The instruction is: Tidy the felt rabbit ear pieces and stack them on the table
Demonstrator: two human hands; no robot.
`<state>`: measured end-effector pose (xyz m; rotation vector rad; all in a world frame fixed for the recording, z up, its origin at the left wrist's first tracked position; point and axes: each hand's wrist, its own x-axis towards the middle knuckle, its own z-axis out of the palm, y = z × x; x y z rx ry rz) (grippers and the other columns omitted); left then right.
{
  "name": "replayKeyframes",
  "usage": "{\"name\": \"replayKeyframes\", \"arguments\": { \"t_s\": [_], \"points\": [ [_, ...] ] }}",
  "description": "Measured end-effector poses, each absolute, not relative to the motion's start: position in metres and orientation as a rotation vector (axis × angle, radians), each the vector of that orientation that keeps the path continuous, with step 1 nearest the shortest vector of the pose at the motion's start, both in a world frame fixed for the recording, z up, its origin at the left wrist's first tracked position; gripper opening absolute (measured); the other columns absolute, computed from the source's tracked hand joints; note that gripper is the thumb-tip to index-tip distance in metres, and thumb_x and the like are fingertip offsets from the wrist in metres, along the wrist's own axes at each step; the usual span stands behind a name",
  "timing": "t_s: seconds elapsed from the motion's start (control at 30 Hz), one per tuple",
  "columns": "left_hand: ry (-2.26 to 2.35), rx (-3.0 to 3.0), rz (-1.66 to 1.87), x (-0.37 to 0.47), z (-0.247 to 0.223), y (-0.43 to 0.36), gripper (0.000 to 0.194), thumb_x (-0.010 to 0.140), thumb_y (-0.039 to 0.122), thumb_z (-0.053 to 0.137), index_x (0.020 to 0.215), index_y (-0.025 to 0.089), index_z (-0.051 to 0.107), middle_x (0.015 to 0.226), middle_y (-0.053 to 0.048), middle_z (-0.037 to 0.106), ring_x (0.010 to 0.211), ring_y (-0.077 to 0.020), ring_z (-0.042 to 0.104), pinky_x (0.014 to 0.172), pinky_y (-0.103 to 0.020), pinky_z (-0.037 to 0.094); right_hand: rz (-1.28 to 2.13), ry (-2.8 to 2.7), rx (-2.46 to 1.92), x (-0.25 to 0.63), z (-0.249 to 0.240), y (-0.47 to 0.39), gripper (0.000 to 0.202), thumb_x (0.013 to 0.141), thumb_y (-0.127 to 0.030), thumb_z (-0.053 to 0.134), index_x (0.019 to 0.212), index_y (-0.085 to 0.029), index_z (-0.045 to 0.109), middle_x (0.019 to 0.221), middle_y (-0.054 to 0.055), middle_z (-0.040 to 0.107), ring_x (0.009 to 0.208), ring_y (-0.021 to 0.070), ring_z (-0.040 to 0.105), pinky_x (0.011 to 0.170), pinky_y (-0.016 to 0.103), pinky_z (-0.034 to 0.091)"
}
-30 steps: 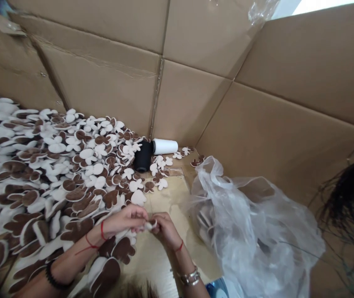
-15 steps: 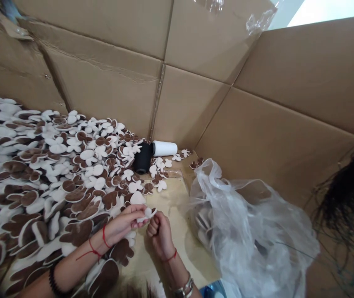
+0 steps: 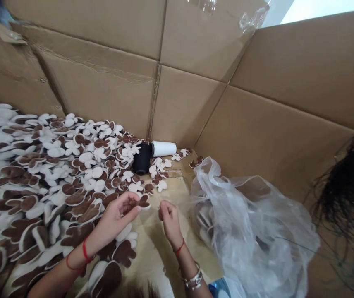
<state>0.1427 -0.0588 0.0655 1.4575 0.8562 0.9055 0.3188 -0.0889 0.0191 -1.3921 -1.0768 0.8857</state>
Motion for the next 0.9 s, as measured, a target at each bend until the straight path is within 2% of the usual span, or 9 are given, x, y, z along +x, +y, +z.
{"name": "replayKeyframes", "arguments": {
  "t_s": [0.07,0.2,0.37,0.53,0.6,0.67,0.77,0.9],
  "points": [
    [0.941,1.526,0.969,0.144,0.058,-0.052,0.022,0.075,0.025,0.064,0.095,0.018,0.056,0.092,-0.003,0.061,0.082,-0.0157,0.057,0.074,-0.025,0.045,1.025,-1.135,-1.275,0.306,0.031,-0.092,0.051,0.083,-0.064,0.042,0.057,-0.021,0.037,0.055,-0.005,0.028,0.051,0.0098,0.024,0.048,0.025,0.020],
    [0.864,1.440,0.906,0.145,0.045,-0.044,0.027,0.072,0.029,0.068,0.093,0.017,0.055,0.092,-0.004,0.060,0.083,-0.0166,0.057,0.072,-0.025,0.047,1.019,-1.128,-1.304,0.288,0.043,-0.090,0.045,0.079,-0.057,0.056,0.060,-0.019,0.042,0.056,-0.005,0.030,0.052,0.0090,0.025,0.048,0.024,0.021],
    [0.799,1.334,0.811,0.139,0.044,-0.036,0.037,0.074,0.049,0.066,0.082,0.013,0.060,0.078,-0.005,0.061,0.074,-0.0158,0.057,0.069,-0.025,0.043,1.080,-1.130,-1.347,0.292,0.046,-0.082,0.041,0.074,-0.052,0.063,0.060,-0.017,0.047,0.053,-0.006,0.032,0.050,0.0076,0.023,0.047,0.023,0.018],
    [0.607,1.312,0.607,0.136,0.034,-0.027,0.043,0.076,0.056,0.061,0.070,0.013,0.055,0.059,0.002,0.048,0.055,-0.0091,0.041,0.053,-0.020,0.031,1.306,-1.143,-1.284,0.298,0.043,-0.082,0.034,0.073,-0.043,0.067,0.059,-0.016,0.051,0.052,-0.005,0.035,0.050,0.0068,0.026,0.048,0.023,0.016],
    [0.595,1.378,0.535,0.132,0.030,-0.022,0.041,0.079,0.053,0.058,0.070,0.013,0.056,0.059,0.002,0.049,0.054,-0.0096,0.041,0.053,-0.021,0.032,1.445,-1.123,-1.244,0.304,0.038,-0.077,0.033,0.070,-0.041,0.069,0.057,-0.015,0.053,0.050,-0.005,0.035,0.048,0.0065,0.027,0.048,0.024,0.016],
    [0.715,1.552,0.532,0.125,0.029,-0.016,0.033,0.083,0.045,0.052,0.078,0.014,0.060,0.066,-0.002,0.057,0.061,-0.0133,0.049,0.059,-0.024,0.038,1.437,-1.058,-1.273,0.315,0.033,-0.066,0.033,0.068,-0.042,0.070,0.057,-0.014,0.056,0.047,-0.006,0.033,0.046,0.0060,0.025,0.047,0.024,0.015],
    [1.057,1.901,0.630,0.115,0.029,-0.008,0.023,0.087,0.029,0.045,0.090,0.016,0.064,0.085,-0.007,0.065,0.079,-0.0196,0.058,0.076,-0.030,0.042,1.147,-0.892,-1.339,0.338,0.029,-0.045,0.040,0.075,-0.053,0.061,0.070,-0.013,0.062,0.045,-0.009,0.024,0.045,0.0061,0.017,0.046,0.025,0.012],
    [1.185,2.269,0.487,0.116,0.024,-0.009,0.018,0.077,0.020,0.061,0.094,0.017,0.067,0.094,-0.009,0.066,0.096,-0.0267,0.055,0.086,-0.036,0.039,1.028,-0.772,-1.341,0.354,0.021,-0.028,0.048,0.076,-0.059,0.058,0.079,-0.012,0.065,0.046,-0.011,0.018,0.044,0.0066,0.015,0.044,0.024,0.013]
  ]
}}
